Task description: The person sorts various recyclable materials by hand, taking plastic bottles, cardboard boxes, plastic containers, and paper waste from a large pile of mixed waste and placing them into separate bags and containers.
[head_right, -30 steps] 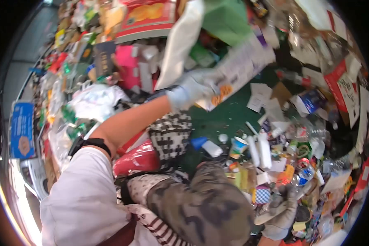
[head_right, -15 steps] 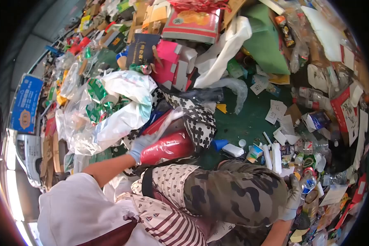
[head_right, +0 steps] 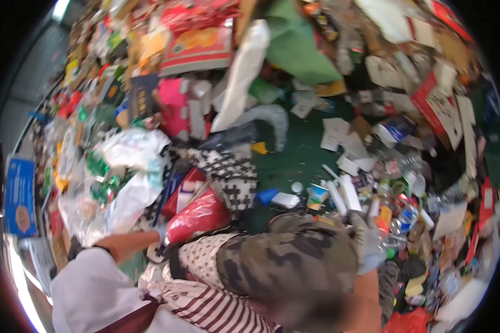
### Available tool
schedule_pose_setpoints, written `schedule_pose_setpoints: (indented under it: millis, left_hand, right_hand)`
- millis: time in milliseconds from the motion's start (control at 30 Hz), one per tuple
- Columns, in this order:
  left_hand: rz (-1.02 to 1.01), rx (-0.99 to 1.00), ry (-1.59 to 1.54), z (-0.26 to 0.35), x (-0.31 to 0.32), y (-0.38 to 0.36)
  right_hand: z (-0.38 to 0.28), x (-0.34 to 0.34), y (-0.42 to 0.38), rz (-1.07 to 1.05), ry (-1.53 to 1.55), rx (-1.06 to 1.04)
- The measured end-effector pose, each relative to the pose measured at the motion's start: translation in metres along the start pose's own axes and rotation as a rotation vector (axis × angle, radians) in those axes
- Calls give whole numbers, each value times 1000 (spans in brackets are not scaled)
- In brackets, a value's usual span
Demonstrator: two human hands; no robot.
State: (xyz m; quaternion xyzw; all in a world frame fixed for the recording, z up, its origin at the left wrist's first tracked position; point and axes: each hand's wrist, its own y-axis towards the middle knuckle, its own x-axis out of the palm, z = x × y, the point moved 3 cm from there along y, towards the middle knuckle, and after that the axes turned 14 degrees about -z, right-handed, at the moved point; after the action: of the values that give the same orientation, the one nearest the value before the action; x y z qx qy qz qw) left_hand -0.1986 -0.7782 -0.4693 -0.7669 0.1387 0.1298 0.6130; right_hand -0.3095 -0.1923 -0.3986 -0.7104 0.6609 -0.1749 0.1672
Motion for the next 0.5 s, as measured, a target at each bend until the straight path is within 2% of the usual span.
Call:
schedule_pose_setpoints:
  millis: [33,67,133,200,233,267,333,400,433,500]
  left_hand:
    - [3,-26,78,17,10,16]
    - [-33,-25,138,22,10,24]
    - [-221,27,301,11,-11,26]
    - [-518,81,593,-7,-62,6]
    - [-590,96,704,-2,-95,-14]
    - [-580,106,762,11,-131,-38]
    - [-373,121,695,75,-210,-96]
    - [-240,286,571,150,-271,-112]
    - [65,506,481,191,-296,-115]
    - [502,965,467,270,-331,-74]
  right_hand:
    - [-11,10,-2,28,5,-5]
    - [-28,17,-10,51,71,141]
    - [-40,23,-20,68,319,176]
    - [-44,17,-28,149,471,138]
    - [-47,13,-31,183,544,148]
    - [-51,9,-36,217,622,161]
    - [-54,4,-45,244,590,135]
    - [-65,2,-54,131,512,76]
    - [-76,5,-59,116,506,76]
    - [-74,2,-66,123,567,73]
